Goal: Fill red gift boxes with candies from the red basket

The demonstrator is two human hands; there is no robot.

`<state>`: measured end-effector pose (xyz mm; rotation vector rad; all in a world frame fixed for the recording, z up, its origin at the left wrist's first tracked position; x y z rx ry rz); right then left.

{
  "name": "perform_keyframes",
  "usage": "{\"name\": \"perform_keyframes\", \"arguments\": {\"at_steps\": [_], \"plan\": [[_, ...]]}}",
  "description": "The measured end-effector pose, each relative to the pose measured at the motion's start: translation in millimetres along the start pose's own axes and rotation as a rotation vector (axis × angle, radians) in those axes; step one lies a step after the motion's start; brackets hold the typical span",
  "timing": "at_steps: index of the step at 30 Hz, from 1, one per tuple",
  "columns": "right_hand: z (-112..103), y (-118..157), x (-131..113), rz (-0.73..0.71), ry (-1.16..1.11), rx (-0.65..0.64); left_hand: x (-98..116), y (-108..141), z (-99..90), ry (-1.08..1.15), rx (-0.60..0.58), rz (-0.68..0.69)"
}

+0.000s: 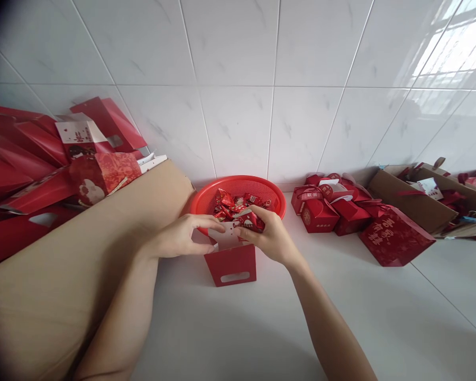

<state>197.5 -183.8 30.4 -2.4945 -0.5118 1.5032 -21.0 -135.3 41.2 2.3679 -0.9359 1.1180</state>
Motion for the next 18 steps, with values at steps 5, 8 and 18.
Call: {"name": "perform_keyframes", "arguments": {"at_steps": [5, 8, 18], "plan": [[-2.1, -0.5, 6.0, 0.124, -0.173, 0.039, -0.6, 0.1, -0.4, 0.006, -0.004, -0.001], [-2.5, -0.7, 9.8, 0.178, -0.257, 0.095, 0.2, 0.5, -0.4, 0.004, -0.005, 0.007], [-0.2, 0.7, 4.6, 0.008, -0.104, 0.042, 1.5, -0.4, 0.1, 0.054, -0.01, 0.0]]}}
Point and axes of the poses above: each hand's wrist, its own y-axis away from the middle knuckle, its own z-axis out of the palm, x = y × z, the point moved 2 cm from there along -y, towards the middle knuckle, and after that the axes turned 12 degrees about y, right-handed, at the moved point
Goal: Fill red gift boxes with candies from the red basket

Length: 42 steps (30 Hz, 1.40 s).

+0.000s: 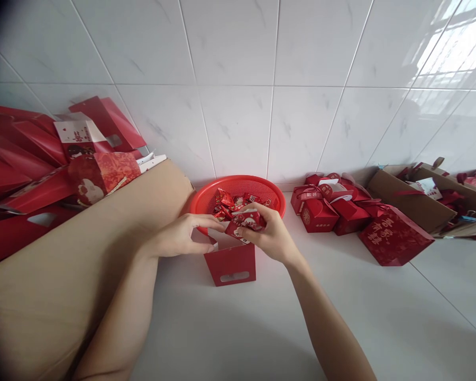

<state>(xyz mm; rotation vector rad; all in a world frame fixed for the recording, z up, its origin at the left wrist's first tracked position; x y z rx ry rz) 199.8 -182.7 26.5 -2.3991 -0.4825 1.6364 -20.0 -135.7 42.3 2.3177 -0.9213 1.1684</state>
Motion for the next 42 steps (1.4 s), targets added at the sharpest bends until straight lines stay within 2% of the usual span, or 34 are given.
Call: {"name": "perform_keyframes", "arguments": {"at_steps": [4, 9, 13, 15, 18, 21, 24, 28, 31, 35, 39, 42], "plan": [[8.3, 2.5, -1.4, -0.081, 0.109, -0.106, 1.7, -0.1, 1.2, 0.032, -0.005, 0.021], [9.2, 2.4, -4.1, -0.208, 0.207, -0.052, 3.0, -0.5, 2.1, 0.071, -0.012, 0.071], [13.3, 1.8, -5.4, -0.211, 0.253, -0.16, 0.4, -0.7, 1.2, 0.056, -0.019, 0.051], [14.7, 1.3, -5.9, -0.175, 0.215, -0.17, -0.6, -0.5, 0.6, 0.038, -0.015, 0.034], [11.6, 0.2, -5.4, -0.032, 0.126, -0.021, -1.4, -0.2, 0.1, 0.019, 0.002, 0.009], [6.0, -0.5, -3.1, 0.103, -0.081, 0.083, -2.2, -0.2, 0.2, 0.024, -0.002, 0.008], [0.8, -1.4, -0.8, 0.118, -0.304, 0.085, -3.0, -0.6, 0.0, 0.034, -0.007, 0.014], [-3.5, -1.2, -0.4, 0.152, -0.346, 0.05, -2.9, -0.7, -0.3, 0.037, -0.009, -0.01], [-3.1, -0.5, -3.5, 0.15, -0.287, 0.019, -1.2, -0.5, -0.2, 0.047, -0.006, -0.005], [1.8, -0.8, -5.6, 0.046, -0.152, -0.024, 0.3, -0.7, 0.2, 0.078, -0.006, -0.015], [7.5, 0.2, -4.5, -0.096, 0.127, -0.017, -1.2, -1.7, -0.4, 0.054, -0.011, 0.015], [11.4, 2.4, -5.4, -0.141, 0.311, -0.106, -4.2, -2.1, -1.3, 0.034, -0.028, 0.056]]}}
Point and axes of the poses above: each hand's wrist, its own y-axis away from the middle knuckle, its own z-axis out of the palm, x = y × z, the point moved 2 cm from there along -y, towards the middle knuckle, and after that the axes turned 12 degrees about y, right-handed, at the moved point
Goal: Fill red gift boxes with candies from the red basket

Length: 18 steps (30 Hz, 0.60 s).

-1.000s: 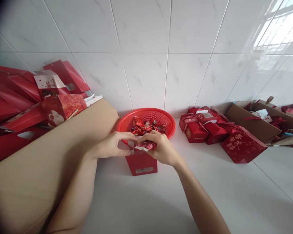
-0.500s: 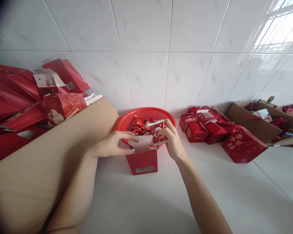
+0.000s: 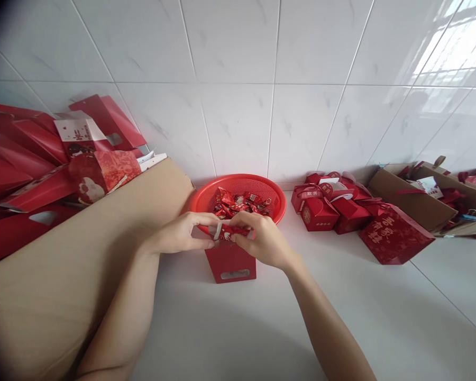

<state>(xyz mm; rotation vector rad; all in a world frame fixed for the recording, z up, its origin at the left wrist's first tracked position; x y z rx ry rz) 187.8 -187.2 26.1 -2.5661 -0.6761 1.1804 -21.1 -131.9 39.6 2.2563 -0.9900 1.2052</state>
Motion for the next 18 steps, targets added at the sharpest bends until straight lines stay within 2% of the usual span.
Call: {"name": "perform_keyframes", "arguments": {"at_steps": [7, 13, 18], "plan": [[-1.2, 2.0, -3.6, -0.061, 0.146, -0.072, -1.7, -0.3, -1.6, 0.001, -0.02, 0.04], [6.2, 3.0, -3.3, -0.096, 0.3, -0.06, -4.3, -0.3, -1.3, -0.037, -0.02, 0.062], [10.1, 3.6, -6.4, -0.143, 0.429, -0.134, -8.1, -0.8, -2.1, -0.05, -0.017, 0.062]]}}
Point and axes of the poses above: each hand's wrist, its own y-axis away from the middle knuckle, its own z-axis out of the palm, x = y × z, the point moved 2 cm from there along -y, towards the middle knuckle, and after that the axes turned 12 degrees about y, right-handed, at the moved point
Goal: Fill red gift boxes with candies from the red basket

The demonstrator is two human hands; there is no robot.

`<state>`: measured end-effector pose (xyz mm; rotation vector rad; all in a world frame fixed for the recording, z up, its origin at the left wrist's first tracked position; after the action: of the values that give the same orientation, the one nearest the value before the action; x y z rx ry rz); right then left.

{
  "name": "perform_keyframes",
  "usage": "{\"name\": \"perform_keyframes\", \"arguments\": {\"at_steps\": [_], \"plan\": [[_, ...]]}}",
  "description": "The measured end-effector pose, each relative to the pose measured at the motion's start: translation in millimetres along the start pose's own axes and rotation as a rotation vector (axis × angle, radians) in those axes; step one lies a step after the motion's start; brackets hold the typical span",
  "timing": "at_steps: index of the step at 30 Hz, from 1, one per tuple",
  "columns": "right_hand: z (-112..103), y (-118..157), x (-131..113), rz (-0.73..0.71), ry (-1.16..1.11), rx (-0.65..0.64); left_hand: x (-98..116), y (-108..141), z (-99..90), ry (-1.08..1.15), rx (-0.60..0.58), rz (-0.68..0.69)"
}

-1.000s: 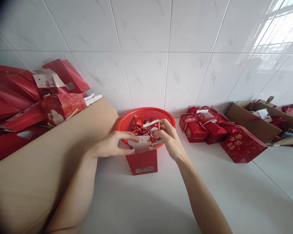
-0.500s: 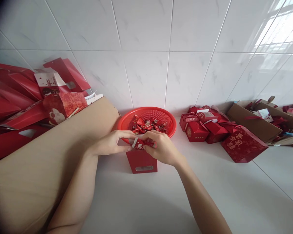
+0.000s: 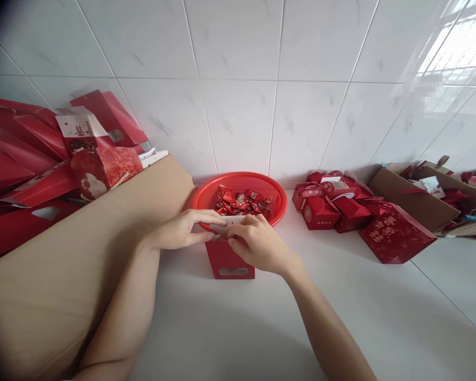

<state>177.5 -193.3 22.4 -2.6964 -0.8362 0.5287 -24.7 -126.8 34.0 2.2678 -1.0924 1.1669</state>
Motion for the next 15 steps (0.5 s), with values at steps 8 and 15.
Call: {"name": "perform_keyframes", "arguments": {"at_steps": [8, 15], "plan": [[-11.3, -0.3, -3.1, -0.019, -0.149, -0.046, 2.5, -1.9, 1.3, 0.018, 0.006, 0.021], [-23.8, -30.9, -6.0, -0.098, -0.008, -0.441, -0.5, -2.3, 1.7, 0.073, -0.014, 0.042]]}}
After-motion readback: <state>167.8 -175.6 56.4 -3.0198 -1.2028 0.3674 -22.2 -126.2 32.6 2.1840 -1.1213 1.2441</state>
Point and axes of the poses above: each hand's wrist, its own y-axis away from the middle knuckle, its own z-axis out of the palm, x = y × z, the point moved 2 cm from there along -y, towards the middle knuckle, and after that the axes turned 12 degrees about y, right-handed, at the moved point
